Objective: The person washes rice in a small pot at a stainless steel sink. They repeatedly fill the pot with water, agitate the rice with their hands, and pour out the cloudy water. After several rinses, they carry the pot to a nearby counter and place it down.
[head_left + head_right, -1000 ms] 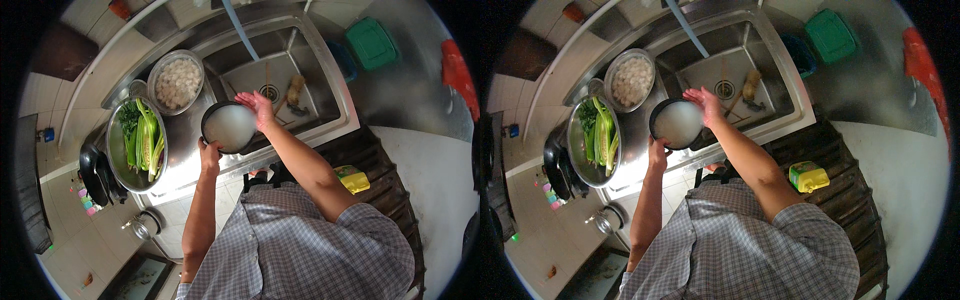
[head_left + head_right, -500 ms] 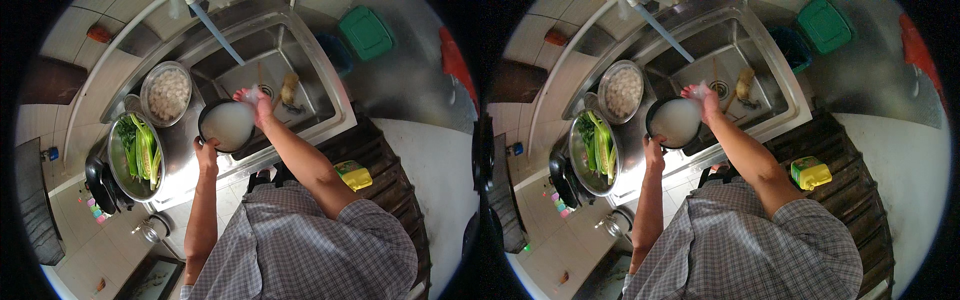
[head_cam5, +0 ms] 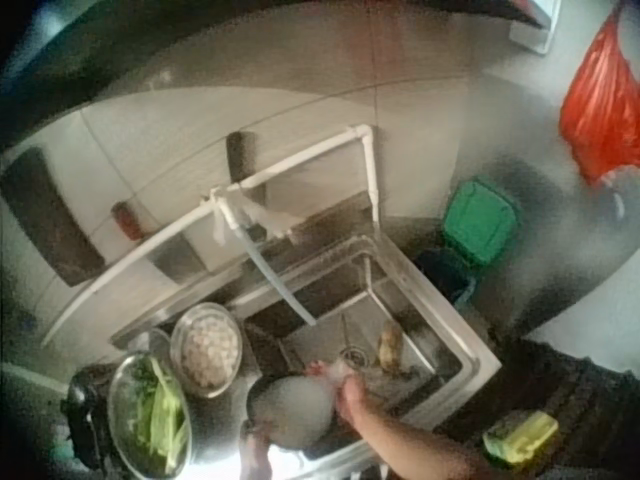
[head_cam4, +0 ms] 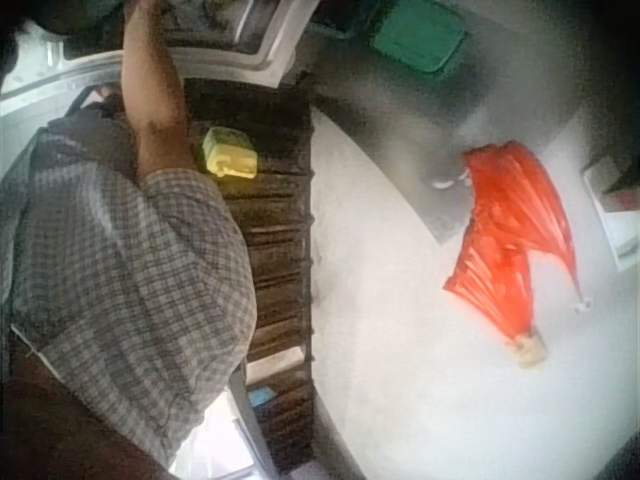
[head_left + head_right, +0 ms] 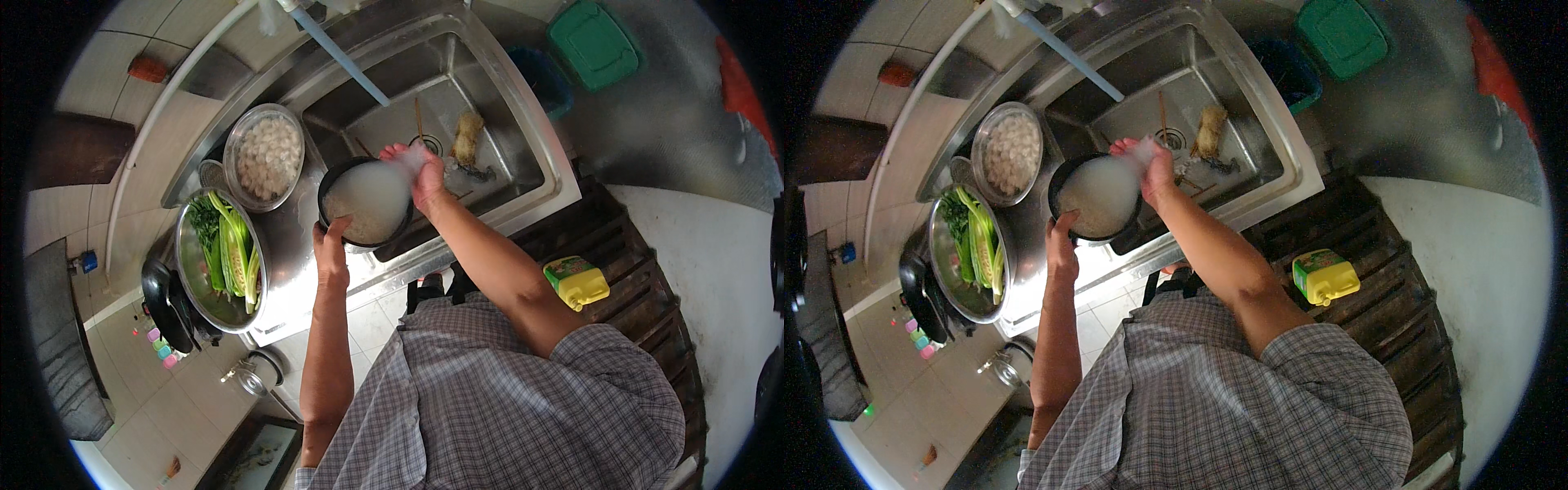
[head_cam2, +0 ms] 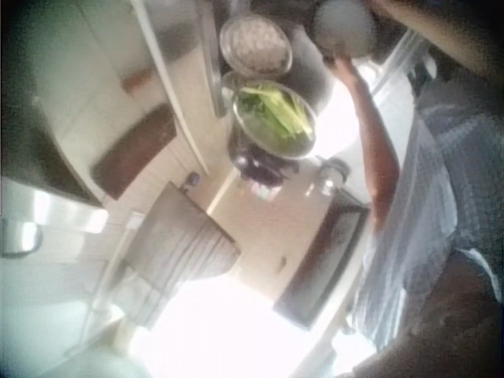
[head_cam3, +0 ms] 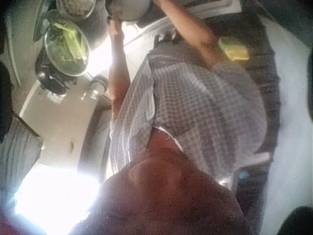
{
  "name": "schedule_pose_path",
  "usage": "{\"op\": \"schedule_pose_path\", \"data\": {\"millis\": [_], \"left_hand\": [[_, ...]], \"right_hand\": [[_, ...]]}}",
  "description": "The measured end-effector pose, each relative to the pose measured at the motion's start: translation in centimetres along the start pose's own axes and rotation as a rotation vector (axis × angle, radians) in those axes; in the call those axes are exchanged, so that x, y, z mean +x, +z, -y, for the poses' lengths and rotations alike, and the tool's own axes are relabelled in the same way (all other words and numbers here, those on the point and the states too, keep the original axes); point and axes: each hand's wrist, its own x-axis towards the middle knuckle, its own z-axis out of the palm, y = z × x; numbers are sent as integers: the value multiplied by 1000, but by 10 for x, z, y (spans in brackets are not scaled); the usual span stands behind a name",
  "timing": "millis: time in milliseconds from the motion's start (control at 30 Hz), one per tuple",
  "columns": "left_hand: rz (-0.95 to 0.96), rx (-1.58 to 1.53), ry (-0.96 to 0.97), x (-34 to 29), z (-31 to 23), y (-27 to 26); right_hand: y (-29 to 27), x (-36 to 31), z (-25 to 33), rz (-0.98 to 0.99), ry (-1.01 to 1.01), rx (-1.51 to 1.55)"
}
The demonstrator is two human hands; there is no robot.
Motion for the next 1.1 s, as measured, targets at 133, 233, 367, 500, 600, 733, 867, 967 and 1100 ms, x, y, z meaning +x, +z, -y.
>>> {"op": "schedule_pose_path", "data": {"millis": [133,233,367,500,600,733,867,967,1100], "left_hand": [[5,-3,-1,-2,-3,3],[-28,47,4,-3,-3,4],[-42,164,37,0,-4,5],[-126,252,47,1,-7,8],[-112,282,76,2,-10,7],[-116,323,97,3,-11,6],[-115,319,136,5,-7,6],[-108,311,162,6,-7,8],[-76,322,156,4,-13,10]], "right_hand": [[3,-2,0,34,-53,-79],[4,-2,1,38,-53,-74],[1,-2,1,37,-20,-14],[-4,0,-1,5,14,71],[-8,2,-5,-16,15,94],[-11,4,-8,27,22,155],[-15,6,-8,54,5,165],[-17,9,-8,65,15,189],[-18,10,-8,4,-9,174]]}}
